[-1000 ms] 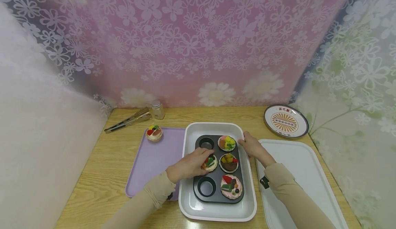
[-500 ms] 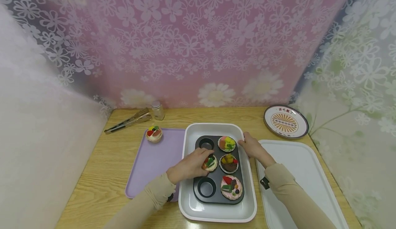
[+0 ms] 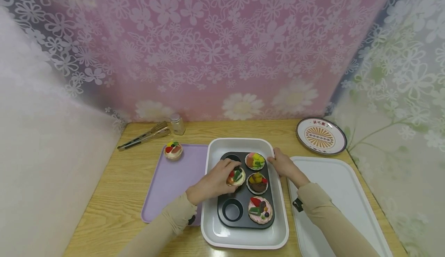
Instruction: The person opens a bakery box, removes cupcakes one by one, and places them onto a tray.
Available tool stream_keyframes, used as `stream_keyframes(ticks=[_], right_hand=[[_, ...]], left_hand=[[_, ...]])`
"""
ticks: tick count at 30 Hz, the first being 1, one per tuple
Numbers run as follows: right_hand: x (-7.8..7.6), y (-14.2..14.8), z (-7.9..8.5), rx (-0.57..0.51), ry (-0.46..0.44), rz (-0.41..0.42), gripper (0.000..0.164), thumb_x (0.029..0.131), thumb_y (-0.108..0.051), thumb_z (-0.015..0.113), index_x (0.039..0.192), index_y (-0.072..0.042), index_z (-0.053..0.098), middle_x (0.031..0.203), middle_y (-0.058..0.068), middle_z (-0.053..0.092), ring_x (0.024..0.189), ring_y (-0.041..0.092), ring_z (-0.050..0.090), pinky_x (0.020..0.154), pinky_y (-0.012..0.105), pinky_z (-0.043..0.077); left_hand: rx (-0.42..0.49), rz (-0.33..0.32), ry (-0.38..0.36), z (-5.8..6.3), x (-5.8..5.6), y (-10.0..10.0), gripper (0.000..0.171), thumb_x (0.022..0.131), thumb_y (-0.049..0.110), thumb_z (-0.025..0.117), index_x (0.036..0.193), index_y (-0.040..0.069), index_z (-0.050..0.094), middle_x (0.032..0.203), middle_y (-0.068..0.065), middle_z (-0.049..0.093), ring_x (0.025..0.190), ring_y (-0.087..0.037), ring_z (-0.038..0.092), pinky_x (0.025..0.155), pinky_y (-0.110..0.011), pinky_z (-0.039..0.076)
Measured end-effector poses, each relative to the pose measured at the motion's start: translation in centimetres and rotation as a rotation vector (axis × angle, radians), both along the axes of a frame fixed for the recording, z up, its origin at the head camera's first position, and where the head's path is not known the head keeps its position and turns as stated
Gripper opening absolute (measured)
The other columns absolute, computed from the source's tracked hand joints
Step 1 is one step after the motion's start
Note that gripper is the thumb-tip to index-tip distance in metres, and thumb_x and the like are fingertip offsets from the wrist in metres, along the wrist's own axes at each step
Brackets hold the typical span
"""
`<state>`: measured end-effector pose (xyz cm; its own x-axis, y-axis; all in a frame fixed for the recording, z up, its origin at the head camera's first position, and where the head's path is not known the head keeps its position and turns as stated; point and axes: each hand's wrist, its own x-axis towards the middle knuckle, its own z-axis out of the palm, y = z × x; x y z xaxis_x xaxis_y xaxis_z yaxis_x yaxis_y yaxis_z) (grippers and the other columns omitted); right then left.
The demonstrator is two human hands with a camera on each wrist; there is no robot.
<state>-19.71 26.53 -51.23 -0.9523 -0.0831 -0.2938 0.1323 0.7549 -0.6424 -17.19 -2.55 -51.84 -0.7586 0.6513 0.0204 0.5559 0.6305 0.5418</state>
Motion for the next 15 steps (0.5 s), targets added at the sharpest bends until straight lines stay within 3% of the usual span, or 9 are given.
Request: stream_keyframes(ticks=[7,15], right_hand=[[0.0,-0.1,0.0,-0.004,-0.005,-0.003,0.043,0.113,-0.017,0.045,0.143,0.011,0.034,0.127,0.041,0.058,0.078,0.03,0.066,0.055,0.036,0.055],[-0.1,-0.1,0.0,0.0,-0.002,-0.007,0.041,0.112,-0.017,0.045,0.141,0.011,0.035,0.123,0.039,0.06,0.075,0.028,0.064,0.054,0.035,0.054]], left_hand=[[0.148,0.049,-0.003,2.2,-0.4,-0.5,0.078,0.087,0.021,0.084,0.155,0.014,0.046,0.136,-0.007,0.053,0.112,-0.016,0.06,0.097,-0.031,0.055],[0.199,0.104,0.016,3.0,-1.3,-1.5,0.087,0.088,0.019,0.086,0.162,0.017,0.04,0.146,-0.009,0.048,0.117,-0.02,0.062,0.098,-0.035,0.057]])
